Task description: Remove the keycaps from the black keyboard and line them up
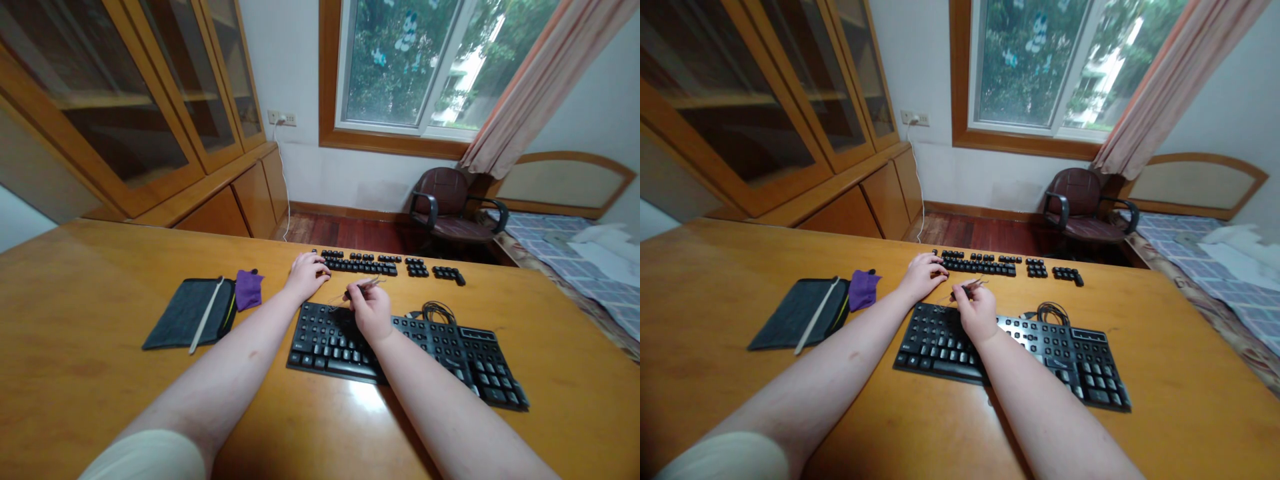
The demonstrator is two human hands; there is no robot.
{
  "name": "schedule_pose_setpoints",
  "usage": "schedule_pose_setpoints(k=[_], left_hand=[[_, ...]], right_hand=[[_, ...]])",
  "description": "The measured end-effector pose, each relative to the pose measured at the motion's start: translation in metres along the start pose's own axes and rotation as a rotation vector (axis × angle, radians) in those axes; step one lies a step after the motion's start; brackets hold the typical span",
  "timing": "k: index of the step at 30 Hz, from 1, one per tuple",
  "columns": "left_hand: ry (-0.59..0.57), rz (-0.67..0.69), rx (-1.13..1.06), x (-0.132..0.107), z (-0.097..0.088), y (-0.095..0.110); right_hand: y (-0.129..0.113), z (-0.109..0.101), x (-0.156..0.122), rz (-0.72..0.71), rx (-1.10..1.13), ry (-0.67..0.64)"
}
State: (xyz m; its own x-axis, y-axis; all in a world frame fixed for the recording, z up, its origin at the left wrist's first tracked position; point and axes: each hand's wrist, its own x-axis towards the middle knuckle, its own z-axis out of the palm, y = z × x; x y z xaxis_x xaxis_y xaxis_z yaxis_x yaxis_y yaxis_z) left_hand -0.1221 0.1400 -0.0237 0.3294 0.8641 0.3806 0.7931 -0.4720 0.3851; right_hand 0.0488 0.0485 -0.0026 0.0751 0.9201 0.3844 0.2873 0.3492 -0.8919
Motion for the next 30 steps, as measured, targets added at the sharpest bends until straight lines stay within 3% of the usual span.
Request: schedule_pose_setpoints(k=[30], left_hand=[[0.068, -0.085, 0.008, 0.0020, 0.0059, -0.0023]], right_hand=[[-0.0041, -0.0005, 0.0005, 0.001, -0.018, -0.008]])
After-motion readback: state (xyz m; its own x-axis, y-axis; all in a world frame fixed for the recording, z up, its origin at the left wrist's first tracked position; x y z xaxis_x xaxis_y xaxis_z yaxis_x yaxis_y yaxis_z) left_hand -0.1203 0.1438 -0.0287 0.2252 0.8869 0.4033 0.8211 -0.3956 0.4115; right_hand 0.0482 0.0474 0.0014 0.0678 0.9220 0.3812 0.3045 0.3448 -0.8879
